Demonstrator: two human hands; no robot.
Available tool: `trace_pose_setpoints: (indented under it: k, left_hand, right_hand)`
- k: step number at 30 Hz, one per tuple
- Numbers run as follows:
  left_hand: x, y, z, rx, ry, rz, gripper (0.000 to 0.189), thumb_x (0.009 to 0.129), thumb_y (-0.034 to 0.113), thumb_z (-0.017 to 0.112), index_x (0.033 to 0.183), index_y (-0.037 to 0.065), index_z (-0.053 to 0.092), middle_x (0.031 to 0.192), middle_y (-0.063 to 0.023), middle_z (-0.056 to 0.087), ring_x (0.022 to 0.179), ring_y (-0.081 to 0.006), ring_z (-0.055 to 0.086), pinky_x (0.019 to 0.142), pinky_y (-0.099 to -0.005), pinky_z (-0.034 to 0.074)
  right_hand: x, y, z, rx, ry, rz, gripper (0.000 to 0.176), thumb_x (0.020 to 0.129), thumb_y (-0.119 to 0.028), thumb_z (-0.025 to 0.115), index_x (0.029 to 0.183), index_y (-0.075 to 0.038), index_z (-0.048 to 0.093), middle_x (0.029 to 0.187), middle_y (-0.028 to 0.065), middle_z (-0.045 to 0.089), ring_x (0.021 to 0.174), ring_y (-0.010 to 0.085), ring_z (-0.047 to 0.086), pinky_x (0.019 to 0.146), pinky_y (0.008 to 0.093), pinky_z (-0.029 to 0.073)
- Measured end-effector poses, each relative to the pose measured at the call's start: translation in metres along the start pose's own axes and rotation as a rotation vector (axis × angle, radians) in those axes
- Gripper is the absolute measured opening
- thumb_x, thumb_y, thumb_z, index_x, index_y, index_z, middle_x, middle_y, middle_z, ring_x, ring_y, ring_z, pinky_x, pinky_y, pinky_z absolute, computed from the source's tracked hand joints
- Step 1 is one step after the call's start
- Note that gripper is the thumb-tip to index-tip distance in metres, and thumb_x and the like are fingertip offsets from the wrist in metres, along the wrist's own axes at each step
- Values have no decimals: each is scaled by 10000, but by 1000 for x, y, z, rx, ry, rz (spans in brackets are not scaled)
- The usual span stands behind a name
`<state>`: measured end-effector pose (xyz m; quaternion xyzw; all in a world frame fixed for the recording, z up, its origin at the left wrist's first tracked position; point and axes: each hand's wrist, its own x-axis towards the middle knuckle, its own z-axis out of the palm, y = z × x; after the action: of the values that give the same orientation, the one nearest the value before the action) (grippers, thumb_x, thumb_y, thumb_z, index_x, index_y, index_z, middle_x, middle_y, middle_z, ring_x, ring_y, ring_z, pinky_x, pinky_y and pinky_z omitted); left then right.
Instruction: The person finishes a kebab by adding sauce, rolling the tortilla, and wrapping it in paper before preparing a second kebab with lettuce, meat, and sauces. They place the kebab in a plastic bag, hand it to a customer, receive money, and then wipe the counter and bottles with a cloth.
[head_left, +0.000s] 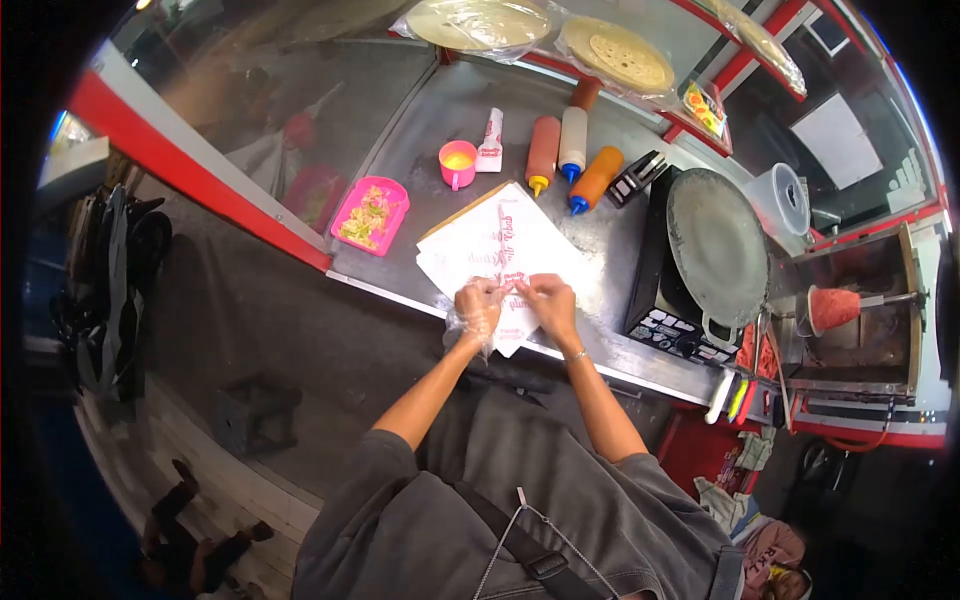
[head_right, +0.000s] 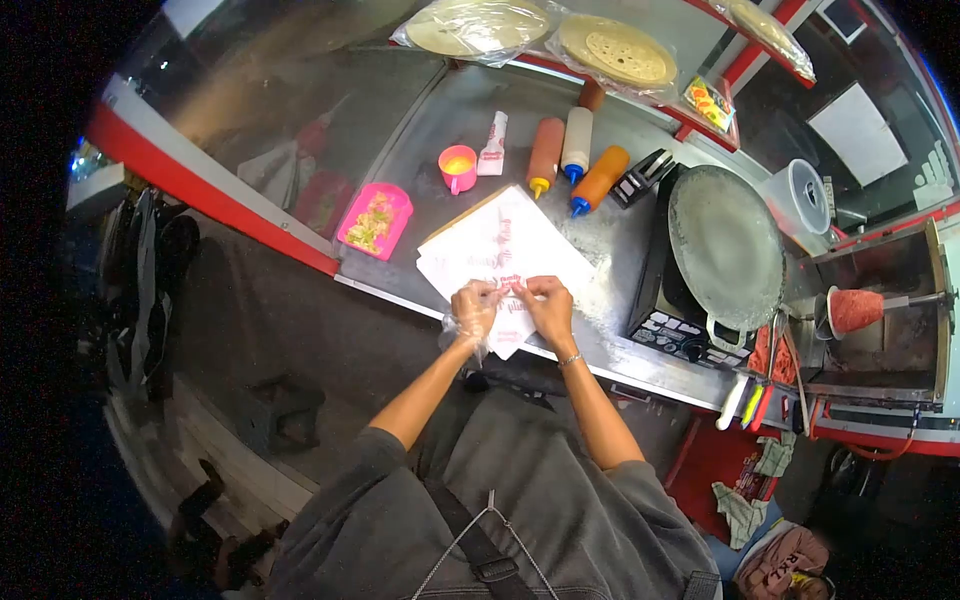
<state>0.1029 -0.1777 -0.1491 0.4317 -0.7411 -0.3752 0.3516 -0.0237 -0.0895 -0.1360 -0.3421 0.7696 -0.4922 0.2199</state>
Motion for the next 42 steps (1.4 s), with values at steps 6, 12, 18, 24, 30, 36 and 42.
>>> trace_pose_setpoints:
  k: [6, 12, 18, 24, 30, 36, 42]
  left_hand:
    - [24, 2, -14, -7, -291, -229, 263, 810, 254, 805, 783, 4, 728, 609, -122, 676, 544, -241, 661, 573, -356, 512]
    - [38, 0, -32, 203, -443, -111, 350, 818, 319, 787, 1003, 32, 709, 936, -122, 732, 818, -221, 697, 747, -365, 533]
    - [59, -11, -56, 450, -870, 982, 761, 888, 435, 613, 1520, 106, 346, 1595, -128, 297, 1463, -278, 304, 1192, -491, 234]
    - [70, -3, -65, 460, -992, 968, 869, 876, 517, 577, 1568, 125, 226, 1641, -104, 180, 1511, -275, 176, 1204, -535, 154]
    - [73, -3, -64, 430, -1008, 923, 838, 895, 512, 559, 1566, 128, 237, 1638, -101, 190, 1510, -270, 178, 1207, -524, 157]
    - [71, -5, -65, 441, -1003, 918, 852, 882, 507, 566, 1568, 131, 228, 1640, -92, 189, 1504, -265, 194, 1209, -512, 146]
    - [65, -7, -62, 419, -989, 882, 827, 904, 501, 551, 1554, 86, 253, 1619, -127, 228, 1504, -279, 191, 1217, -513, 130]
  right_hand:
    - [38, -48, 0, 26, 40, -203, 495, 710, -211, 859, 1173, -119, 711, 993, 97, 623, 737, 207, 606, 738, 334, 522]
    - [73, -32, 1, -181, -175, -191, 464, 709, -208, 853, 1159, -197, 739, 1000, 77, 630, 724, 177, 598, 704, 322, 518]
    - [93, 1, -6, 113, 6, -22, 373, 781, -200, 819, 1125, -94, 723, 1010, 72, 677, 785, 130, 616, 712, 289, 510]
    - [196, 12, -85, 558, 782, 265, 442, 934, -241, 693, 1216, 67, 549, 962, 104, 639, 748, 214, 704, 586, 295, 583]
    - [227, 34, -111, 816, 772, 376, 208, 938, -117, 660, 1051, 53, 621, 918, 127, 682, 777, 264, 724, 672, 330, 627]
    - [203, 80, -72, 337, 916, 321, 156, 898, -96, 721, 909, 57, 693, 926, 106, 702, 709, 192, 688, 682, 259, 552]
    - [60, -17, -5, 103, 105, -42, 134, 781, -91, 787, 908, -57, 766, 1086, 78, 642, 836, 133, 599, 754, 266, 490]
